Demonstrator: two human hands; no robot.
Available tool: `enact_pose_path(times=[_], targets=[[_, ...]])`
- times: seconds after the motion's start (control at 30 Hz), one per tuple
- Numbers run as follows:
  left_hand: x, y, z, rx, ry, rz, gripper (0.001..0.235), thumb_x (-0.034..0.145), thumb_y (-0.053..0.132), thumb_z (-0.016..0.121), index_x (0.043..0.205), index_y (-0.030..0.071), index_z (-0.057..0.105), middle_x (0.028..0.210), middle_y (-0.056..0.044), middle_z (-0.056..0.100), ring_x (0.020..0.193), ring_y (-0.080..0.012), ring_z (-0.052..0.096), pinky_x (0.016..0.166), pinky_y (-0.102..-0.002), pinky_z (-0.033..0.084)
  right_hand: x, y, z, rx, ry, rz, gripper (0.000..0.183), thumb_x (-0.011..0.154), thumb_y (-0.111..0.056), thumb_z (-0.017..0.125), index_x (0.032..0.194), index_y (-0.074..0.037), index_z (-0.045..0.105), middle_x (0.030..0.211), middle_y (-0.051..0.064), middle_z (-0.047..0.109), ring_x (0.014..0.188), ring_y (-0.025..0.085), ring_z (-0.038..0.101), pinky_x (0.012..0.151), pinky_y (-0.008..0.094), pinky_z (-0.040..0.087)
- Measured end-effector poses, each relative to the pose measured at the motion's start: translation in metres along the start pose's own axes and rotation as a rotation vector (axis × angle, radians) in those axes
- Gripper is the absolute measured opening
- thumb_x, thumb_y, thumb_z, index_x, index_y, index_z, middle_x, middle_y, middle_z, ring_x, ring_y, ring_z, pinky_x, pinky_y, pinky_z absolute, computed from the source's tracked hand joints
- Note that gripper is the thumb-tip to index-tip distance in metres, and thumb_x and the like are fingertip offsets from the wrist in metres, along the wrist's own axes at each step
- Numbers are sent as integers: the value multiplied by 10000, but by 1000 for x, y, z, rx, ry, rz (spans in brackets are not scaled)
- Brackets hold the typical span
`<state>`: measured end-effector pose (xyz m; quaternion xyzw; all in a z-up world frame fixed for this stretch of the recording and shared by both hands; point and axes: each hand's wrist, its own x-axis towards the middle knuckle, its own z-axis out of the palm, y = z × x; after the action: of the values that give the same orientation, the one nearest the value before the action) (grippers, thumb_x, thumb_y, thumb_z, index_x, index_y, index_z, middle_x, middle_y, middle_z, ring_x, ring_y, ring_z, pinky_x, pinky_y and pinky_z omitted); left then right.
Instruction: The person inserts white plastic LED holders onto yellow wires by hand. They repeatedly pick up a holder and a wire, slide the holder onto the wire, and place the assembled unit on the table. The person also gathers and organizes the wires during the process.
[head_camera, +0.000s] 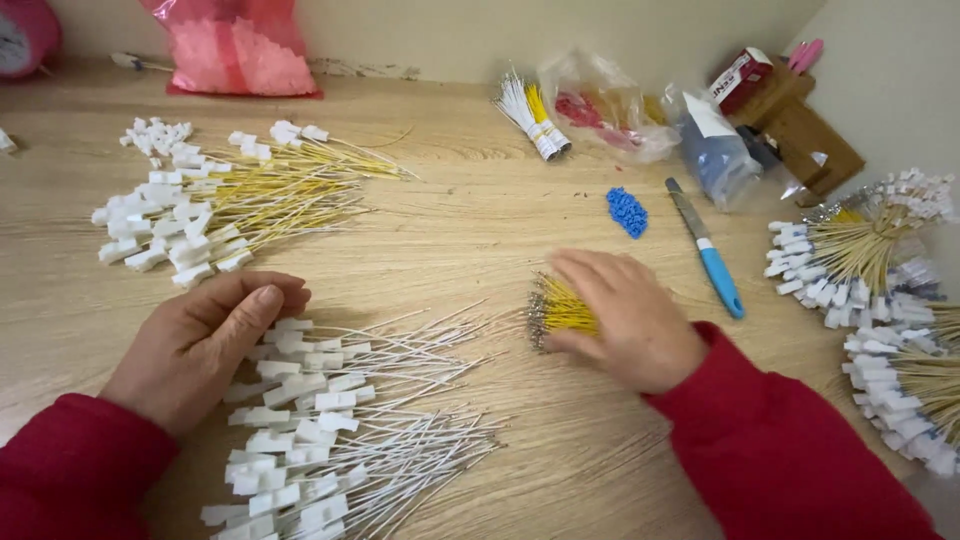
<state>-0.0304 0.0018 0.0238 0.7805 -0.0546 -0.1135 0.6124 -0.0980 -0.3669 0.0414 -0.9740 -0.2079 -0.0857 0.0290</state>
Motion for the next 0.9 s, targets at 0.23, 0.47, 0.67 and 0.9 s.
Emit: enact_pose_path(times=[0.23,0.47,0.67,0.9], targets=[[6,-4,1,-8,9,-2,277,947,141,514,1107,28,710,1062,-85,756,1016,-167,693,920,-273,519,-20,30,12,-30,-316,291,873,786,-727,517,1423,-141,410,1431,76,453,1294,304,404,1043,508,324],[-5,12,7,248,51,-37,237,920,160,586,1071,102,759,1010,-14,763,888,-137,639,770,-290,497,-17,46,26,-10,-214,276,599,887,-569,500,1318,-159,574,1207,33,589,1104,265,523,928,415,415],[-25,27,68,773,-83,966,325,831,289,669,1110,124,643,1083,-64,690,919,-272,652,853,-415,495,-14,45,25,68,-157,277,307,872,-376,647,1100,-175,687,1028,16,683,955,221,610,820,399,463],[-49,36,191,1006,-420,1185,204,905,198,503,980,93,661,972,-120,587,832,-301,558,670,-444,436,-5,49,24,111,-269,228,164,855,-315,656,913,-162,665,943,1,674,938,200,598,801,366,485]])
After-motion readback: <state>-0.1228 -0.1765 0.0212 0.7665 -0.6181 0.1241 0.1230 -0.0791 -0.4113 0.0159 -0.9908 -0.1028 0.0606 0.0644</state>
